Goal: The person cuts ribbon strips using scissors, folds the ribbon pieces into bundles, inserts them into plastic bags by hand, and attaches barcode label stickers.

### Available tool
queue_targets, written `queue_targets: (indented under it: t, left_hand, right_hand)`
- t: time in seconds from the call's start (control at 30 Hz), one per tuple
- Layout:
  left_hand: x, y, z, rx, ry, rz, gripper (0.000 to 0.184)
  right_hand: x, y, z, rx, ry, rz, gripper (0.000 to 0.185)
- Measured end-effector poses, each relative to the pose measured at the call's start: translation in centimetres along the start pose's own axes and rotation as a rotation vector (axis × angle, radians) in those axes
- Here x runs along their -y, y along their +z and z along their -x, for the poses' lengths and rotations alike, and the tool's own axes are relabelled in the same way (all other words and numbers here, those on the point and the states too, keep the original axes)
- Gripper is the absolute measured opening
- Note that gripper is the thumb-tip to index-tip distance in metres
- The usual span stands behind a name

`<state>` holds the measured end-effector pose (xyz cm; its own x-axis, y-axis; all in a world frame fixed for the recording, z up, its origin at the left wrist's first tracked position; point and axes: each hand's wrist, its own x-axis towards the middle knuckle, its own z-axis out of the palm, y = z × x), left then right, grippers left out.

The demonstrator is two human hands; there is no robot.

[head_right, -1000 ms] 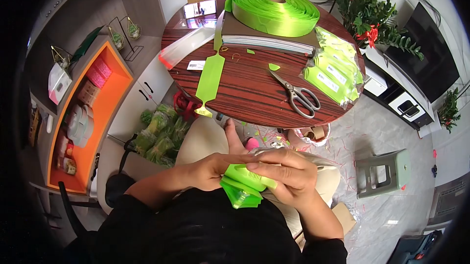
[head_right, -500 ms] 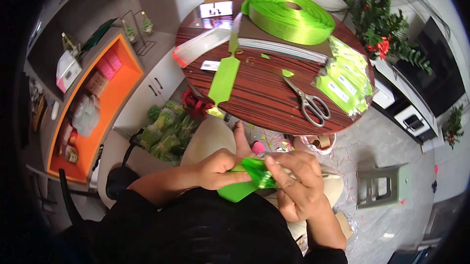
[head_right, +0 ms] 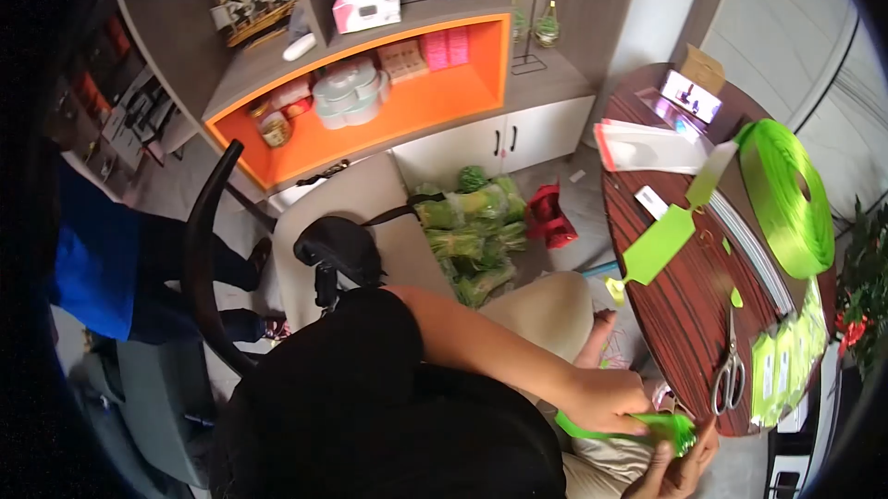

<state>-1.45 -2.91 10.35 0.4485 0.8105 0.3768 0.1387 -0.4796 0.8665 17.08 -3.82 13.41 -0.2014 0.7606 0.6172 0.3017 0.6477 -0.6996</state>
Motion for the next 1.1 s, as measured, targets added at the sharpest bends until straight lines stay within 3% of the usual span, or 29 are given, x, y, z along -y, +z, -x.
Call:
queue_targets:
  t: [0.17,0.2,0.23,0.27,0.33,0.37,0.4,0.47,0.53,0.57,0.63,0.7,0.77,0.83,0.87,1.0,1.03,1.1]
  left_hand:
    - [0.9,1.0,-0.3,0.094,-0.105,0.040,0.014]
    - [1.2,0.9,-0.1,0.093,-0.106,0.040,0.014]
    - [2.0,1.0,0.1,0.069,-0.117,0.245,0.013]
    - [2.9,1.4,0.1,0.058,-0.125,0.457,0.015]
    - [3.7,3.5,-0.9,0.078,-0.150,0.903,0.025]
    - [0.1,0.3,-0.6,0.154,-0.342,0.820,0.043]
    - [1.0,0.6,-0.9,0.226,-0.240,0.677,0.040]
    - [-1.3,0.0,-0.8,0.149,-0.419,0.673,0.036]
    - [1.0,1.2,-0.5,0.107,-0.403,0.819,0.026]
    - [1.6,1.1,-0.4,0.154,-0.551,0.642,0.027]
    - [2.6,2.3,0.1,0.025,-0.420,0.751,0.029]
    - [2.0,2.1,-0.1,-0.027,-0.478,0.680,0.030]
    - [1.2,1.1,-1.1,-0.042,-0.547,0.695,0.031]
    - [1.9,0.3,-2.0,0.037,-0.351,1.346,0.030]
    - [2.1,0.1,-2.1,0.043,-0.355,1.347,0.030]
    - [2.7,-0.5,-2.1,-0.279,-0.434,1.491,0.034]
    - [2.7,-0.6,-2.1,-0.277,-0.434,1.490,0.034]
    - [2.5,-0.8,-2.2,-0.387,-0.455,1.470,0.034]
  right_hand:
    - [-3.2,-1.1,0.7,-0.169,0.191,-0.308,0.043]
    - [-3.1,-1.0,0.5,-0.122,0.168,-0.343,0.043]
    - [-2.9,-1.0,0.4,-0.083,0.146,-0.368,0.044]
    - [-2.2,-1.0,0.2,-0.100,0.150,-0.348,0.044]
    - [-0.1,-0.4,-0.2,0.080,0.373,-0.074,0.055]
    - [0.6,0.9,-0.3,-0.020,0.411,-0.130,0.058]
    - [0.4,1.5,-0.4,-0.041,0.398,-0.075,0.056]
    - [1.0,1.9,-1.2,-0.019,0.275,0.208,0.054]
    - [0.0,2.2,-1.4,0.071,0.107,0.256,0.045]
    - [-0.4,2.1,-1.4,0.156,0.010,0.323,0.041]
    - [0.1,2.0,-1.4,0.227,0.013,0.390,0.038]
    - [0.1,1.8,-1.0,0.200,-0.006,0.430,0.040]
    - [-0.5,1.7,-0.1,0.118,0.177,0.205,0.042]
    - [-0.8,2.0,0.5,0.037,0.342,-0.038,0.044]
    - [-0.7,2.2,0.8,0.031,0.346,-0.036,0.044]
    - [0.0,2.9,2.5,0.033,0.530,-0.489,0.048]
    - [-0.1,2.7,2.7,0.031,0.530,-0.489,0.048]
    - [-0.3,1.9,2.9,0.215,0.389,-0.189,0.051]
